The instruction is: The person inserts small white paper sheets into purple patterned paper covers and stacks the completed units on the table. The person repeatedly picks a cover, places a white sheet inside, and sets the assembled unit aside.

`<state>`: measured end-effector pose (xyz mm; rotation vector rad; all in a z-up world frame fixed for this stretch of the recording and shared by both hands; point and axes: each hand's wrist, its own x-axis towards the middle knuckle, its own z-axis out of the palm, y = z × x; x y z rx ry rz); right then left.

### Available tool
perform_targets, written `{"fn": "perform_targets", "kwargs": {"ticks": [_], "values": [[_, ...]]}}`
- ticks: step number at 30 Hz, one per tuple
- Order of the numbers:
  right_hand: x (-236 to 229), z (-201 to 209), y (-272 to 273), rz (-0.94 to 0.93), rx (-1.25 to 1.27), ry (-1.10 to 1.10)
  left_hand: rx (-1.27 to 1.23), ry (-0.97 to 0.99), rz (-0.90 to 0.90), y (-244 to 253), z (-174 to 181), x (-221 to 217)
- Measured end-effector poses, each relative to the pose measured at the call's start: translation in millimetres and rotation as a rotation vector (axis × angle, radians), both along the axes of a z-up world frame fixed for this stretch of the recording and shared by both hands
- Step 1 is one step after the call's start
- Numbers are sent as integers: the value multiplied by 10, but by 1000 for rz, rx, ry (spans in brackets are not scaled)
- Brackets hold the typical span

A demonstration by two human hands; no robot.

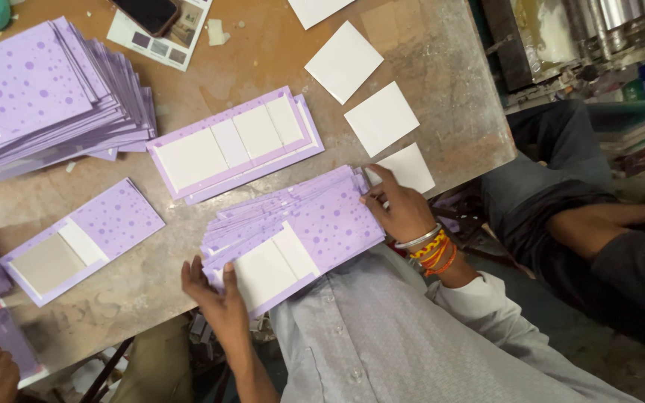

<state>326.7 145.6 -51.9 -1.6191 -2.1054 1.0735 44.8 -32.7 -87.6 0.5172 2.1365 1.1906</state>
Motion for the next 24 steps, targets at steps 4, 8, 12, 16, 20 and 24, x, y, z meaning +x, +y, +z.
{"fn": "perform_targets", "kwargs": {"ticks": [4,8,12,16,20,24], "values": [[116,-109,143,-65,-171,-38,-53,64,-65,141,-50,-211],[256,-568,527,-124,-38,236,80,-14,-14,228,-354,-839],[-90,-1327,1211,-9,-42,356,-33,110,-225,790,-921,-1512],[-730,-1891,1705,199,25,422,-30,250,-288,1325,-1328,-1781],[-971,-1967,1800,91,-292,286,-58,376,-273,1456,-1313,-1817],[-937,-1908,1667,165,-116,324,-62,364,-280,1363,-1221,-1740]]}}
